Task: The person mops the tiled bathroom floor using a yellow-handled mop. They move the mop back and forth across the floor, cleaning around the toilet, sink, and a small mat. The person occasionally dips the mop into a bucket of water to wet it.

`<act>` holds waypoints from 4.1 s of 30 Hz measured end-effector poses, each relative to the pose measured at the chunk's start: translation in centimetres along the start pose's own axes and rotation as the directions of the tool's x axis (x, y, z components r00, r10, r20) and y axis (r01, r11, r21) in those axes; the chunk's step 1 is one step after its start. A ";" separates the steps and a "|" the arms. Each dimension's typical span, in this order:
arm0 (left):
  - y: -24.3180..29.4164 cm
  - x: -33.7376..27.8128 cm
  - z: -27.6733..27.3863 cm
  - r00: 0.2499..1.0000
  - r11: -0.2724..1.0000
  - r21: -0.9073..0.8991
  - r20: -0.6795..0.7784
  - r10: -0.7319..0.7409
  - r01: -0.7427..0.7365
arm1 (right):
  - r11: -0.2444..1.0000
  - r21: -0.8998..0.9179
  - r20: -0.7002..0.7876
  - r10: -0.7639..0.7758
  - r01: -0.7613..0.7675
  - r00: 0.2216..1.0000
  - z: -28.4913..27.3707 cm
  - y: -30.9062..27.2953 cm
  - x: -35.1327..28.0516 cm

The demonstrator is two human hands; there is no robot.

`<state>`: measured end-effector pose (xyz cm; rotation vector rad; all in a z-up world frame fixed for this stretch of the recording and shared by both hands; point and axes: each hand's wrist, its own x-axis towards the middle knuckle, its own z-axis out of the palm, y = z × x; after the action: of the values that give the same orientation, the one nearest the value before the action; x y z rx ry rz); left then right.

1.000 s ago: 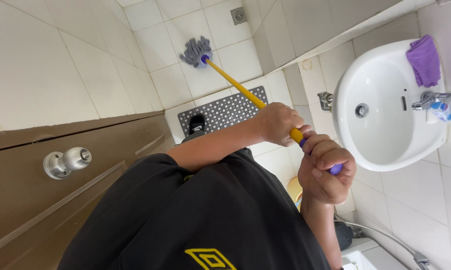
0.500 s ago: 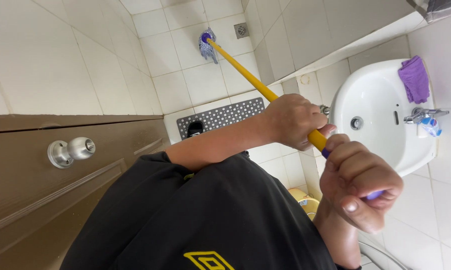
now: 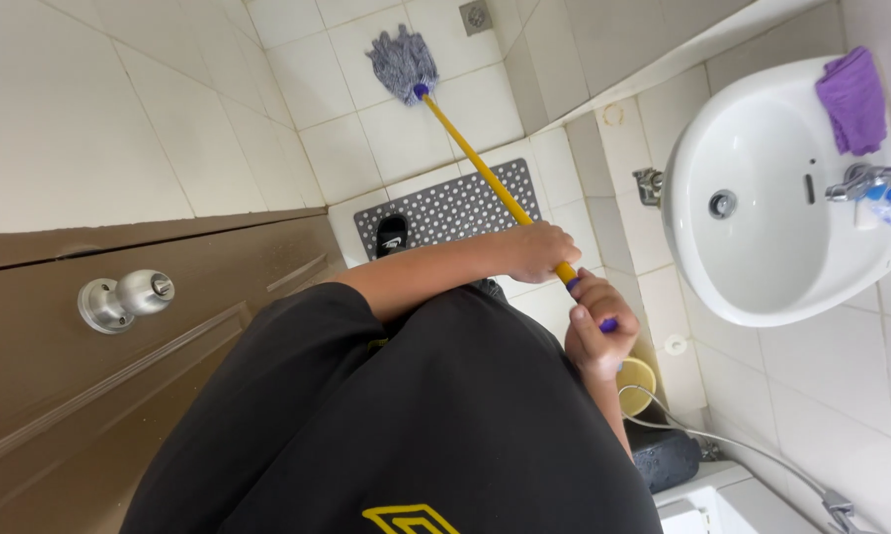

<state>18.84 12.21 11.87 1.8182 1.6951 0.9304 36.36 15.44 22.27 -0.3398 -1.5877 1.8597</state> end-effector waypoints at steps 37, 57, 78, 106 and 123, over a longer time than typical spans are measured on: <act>-8.6 -1.1 1.2 0.917 0.907 0.133 -0.062 -0.394 0.399 | 0.789 -0.499 -0.116 0.349 -0.359 0.930 2.8 4.7 4.2; 4.0 1.8 14.4 0.687 0.991 0.031 0.724 0.067 -0.130 | 0.880 0.277 -0.565 0.475 -0.387 0.674 -8.5 2.2 -17.3; -11.2 -4.2 -3.3 0.832 0.773 0.317 -0.118 -0.542 0.549 | 0.815 -0.433 -0.124 0.370 -0.385 0.921 5.1 14.8 5.6; -7.9 2.1 7.7 0.879 0.901 0.427 0.398 -0.263 0.076 | 0.765 0.083 -0.533 0.576 -0.639 0.621 -6.1 13.3 -4.5; -3.2 0.7 2.7 0.947 0.919 0.395 0.298 -0.119 -0.009 | 0.631 -0.202 -0.228 0.713 -0.749 0.663 -5.0 5.3 -4.0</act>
<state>18.73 13.53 7.82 2.0227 1.7998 0.2548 40.61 16.56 15.27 -1.4029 -1.7685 2.1005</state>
